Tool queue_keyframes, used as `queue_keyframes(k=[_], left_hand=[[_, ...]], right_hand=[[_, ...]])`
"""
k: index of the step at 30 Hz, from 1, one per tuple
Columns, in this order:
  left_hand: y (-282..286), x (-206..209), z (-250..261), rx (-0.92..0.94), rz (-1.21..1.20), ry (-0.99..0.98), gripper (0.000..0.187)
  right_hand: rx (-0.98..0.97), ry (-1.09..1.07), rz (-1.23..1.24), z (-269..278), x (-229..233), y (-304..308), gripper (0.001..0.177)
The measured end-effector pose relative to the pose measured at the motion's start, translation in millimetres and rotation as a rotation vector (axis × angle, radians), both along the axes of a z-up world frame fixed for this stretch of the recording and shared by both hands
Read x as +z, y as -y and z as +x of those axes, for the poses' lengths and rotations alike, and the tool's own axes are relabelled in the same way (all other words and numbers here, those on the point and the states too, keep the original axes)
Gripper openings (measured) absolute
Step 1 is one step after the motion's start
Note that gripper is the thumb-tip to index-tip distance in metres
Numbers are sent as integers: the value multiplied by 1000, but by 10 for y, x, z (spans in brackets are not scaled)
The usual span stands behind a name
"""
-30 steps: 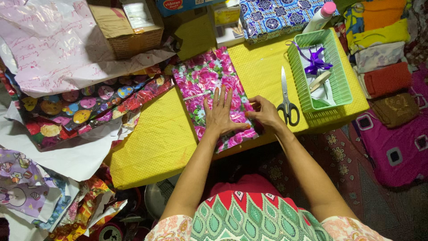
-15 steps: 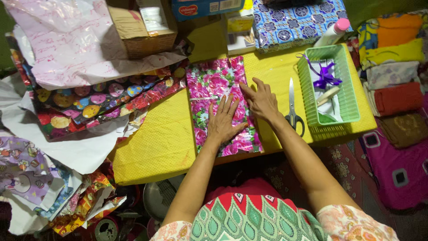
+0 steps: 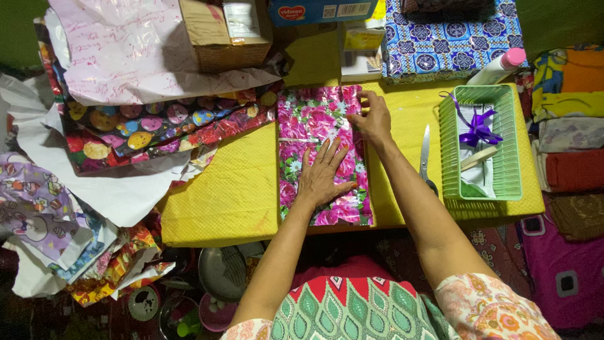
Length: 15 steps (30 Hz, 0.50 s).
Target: The person wraps a rectangular box with floral-patterned wrapping paper on a yellow table. They fold the paper edges, secure them with clear tape, and trim excess paper using scissors. The wrapped gift is placed on the table.
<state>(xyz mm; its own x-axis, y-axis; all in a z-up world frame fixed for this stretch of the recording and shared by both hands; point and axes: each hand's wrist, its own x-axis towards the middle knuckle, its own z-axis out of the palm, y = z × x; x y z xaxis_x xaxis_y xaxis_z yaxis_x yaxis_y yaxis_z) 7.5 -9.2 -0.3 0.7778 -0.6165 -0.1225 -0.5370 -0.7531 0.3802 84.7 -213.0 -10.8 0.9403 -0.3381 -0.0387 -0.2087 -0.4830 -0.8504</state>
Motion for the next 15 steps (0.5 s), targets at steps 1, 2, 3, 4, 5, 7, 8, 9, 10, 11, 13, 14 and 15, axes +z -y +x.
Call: queue_keyframes(k=[1, 2, 3, 4, 5, 7, 8, 9, 10, 11, 13, 14, 15], left_hand=[[14, 17, 10, 15, 29, -52, 104], [31, 31, 23, 29, 57, -104, 104], [65, 44, 54, 57, 44, -125, 101], [102, 51, 85, 85, 31, -146, 99], [135, 45, 95, 109, 20, -172, 97], [216, -2, 98, 198, -84, -52, 92], [256, -37, 96, 241, -136, 7, 90], [298, -70, 109, 218, -83, 27, 89], [322, -100, 141, 195, -30, 48, 88], [325, -131, 143, 172, 26, 66, 87], [312, -180, 127, 161, 55, 74, 85], [291, -193, 124, 157, 70, 82, 83], [304, -194, 149, 161, 68, 84, 84]], right_hand=[[1, 8, 21, -1, -12, 11, 60], [1, 16, 42, -7, -30, 22, 61], [1, 26, 62, -2, -40, 43, 61], [1, 42, 89, 4, -56, 52, 60], [-2, 53, 118, -8, -85, 48, 59], [-10, 67, 158, -14, -146, 41, 57], [-14, 69, 169, -11, -177, 24, 56], [-21, 71, 178, -14, -196, 36, 56], [-1, 118, 113, -3, -201, 59, 55], [19, 161, 52, -4, -206, 62, 53], [39, 177, 2, -62, -181, 59, 51], [37, 151, 14, -122, -150, 46, 49], [37, 131, 21, -162, -85, 80, 48]])
